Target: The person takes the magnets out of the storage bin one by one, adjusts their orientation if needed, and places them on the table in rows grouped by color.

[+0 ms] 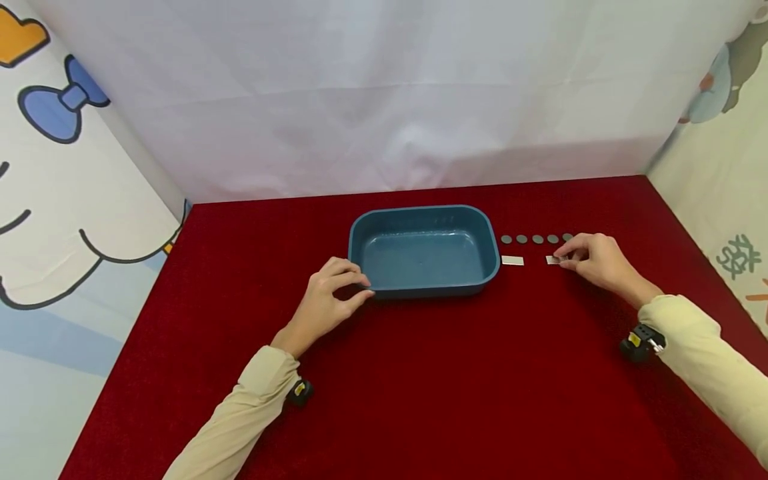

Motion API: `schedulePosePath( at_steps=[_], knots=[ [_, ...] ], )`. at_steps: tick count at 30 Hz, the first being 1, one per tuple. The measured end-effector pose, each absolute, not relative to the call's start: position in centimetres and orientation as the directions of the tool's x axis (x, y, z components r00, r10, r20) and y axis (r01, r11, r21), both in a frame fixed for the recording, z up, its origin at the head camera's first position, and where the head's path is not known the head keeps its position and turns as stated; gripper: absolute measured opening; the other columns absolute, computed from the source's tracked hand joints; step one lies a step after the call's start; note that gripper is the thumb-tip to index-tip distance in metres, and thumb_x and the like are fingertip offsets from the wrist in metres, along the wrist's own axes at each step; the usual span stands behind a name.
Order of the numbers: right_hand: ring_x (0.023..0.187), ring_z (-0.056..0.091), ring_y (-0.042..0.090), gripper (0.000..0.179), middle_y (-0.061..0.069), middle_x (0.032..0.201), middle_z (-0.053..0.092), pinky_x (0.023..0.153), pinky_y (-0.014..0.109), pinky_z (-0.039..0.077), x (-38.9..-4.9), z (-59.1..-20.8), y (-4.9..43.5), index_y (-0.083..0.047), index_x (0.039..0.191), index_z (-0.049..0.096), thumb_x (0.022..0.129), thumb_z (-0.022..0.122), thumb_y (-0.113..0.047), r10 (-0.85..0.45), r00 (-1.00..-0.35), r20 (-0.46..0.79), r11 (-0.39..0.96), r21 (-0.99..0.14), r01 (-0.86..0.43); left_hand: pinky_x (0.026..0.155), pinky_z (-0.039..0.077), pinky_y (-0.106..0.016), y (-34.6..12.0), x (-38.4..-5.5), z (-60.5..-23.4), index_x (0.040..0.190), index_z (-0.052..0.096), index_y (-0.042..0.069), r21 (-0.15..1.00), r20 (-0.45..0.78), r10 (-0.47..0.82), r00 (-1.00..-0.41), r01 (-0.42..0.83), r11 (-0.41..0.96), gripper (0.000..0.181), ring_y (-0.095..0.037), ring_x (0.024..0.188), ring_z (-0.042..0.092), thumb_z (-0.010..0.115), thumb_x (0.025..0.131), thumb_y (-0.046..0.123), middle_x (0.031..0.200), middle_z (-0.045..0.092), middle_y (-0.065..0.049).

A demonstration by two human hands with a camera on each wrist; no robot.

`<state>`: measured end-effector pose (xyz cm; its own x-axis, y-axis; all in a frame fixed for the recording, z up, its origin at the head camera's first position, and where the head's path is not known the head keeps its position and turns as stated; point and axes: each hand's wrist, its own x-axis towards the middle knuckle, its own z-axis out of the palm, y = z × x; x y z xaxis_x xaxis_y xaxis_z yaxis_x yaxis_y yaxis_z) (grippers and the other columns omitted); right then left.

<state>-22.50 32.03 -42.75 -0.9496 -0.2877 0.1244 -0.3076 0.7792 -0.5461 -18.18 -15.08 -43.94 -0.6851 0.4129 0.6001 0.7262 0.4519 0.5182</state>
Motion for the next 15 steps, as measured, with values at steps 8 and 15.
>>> schedulePosePath(
  at_steps=[8, 15],
  knots=[
    [0.063, 0.05, 0.015, 0.017, 0.008, 0.08, 0.061, 0.052, 0.025, 0.041, -22.55, -43.35, 32.55, 0.002, 0.088, 0.071, 0.074, 0.07, 0.012, -0.41, -0.884, 0.225, 0.749, -0.47, -0.467, 0.079, 0.05, -0.033, -15.13, -18.01, -43.92, 0.083, 0.072, 0.008, 0.518, 0.587, 0.409, -0.699, 0.712, 0.474, 0.01, -0.018, 0.092, 0.054, 0.08, 0.075, 0.007, 0.094, 0.062, -0.003],
    [0.061, 0.044, 0.015, 0.019, 0.008, 0.075, 0.059, 0.05, 0.025, 0.036, -22.89, -42.86, 32.62, 0.001, 0.087, 0.07, 0.073, 0.069, 0.014, -0.439, -0.881, 0.176, 0.769, -0.434, -0.47, 0.081, 0.05, -0.032, -15.15, -17.72, -43.63, 0.086, 0.072, 0.007, 0.528, 0.568, 0.391, -0.725, 0.685, 0.503, 0.012, -0.018, 0.095, 0.053, 0.079, 0.076, 0.008, 0.097, 0.061, -0.005]
  ],
)
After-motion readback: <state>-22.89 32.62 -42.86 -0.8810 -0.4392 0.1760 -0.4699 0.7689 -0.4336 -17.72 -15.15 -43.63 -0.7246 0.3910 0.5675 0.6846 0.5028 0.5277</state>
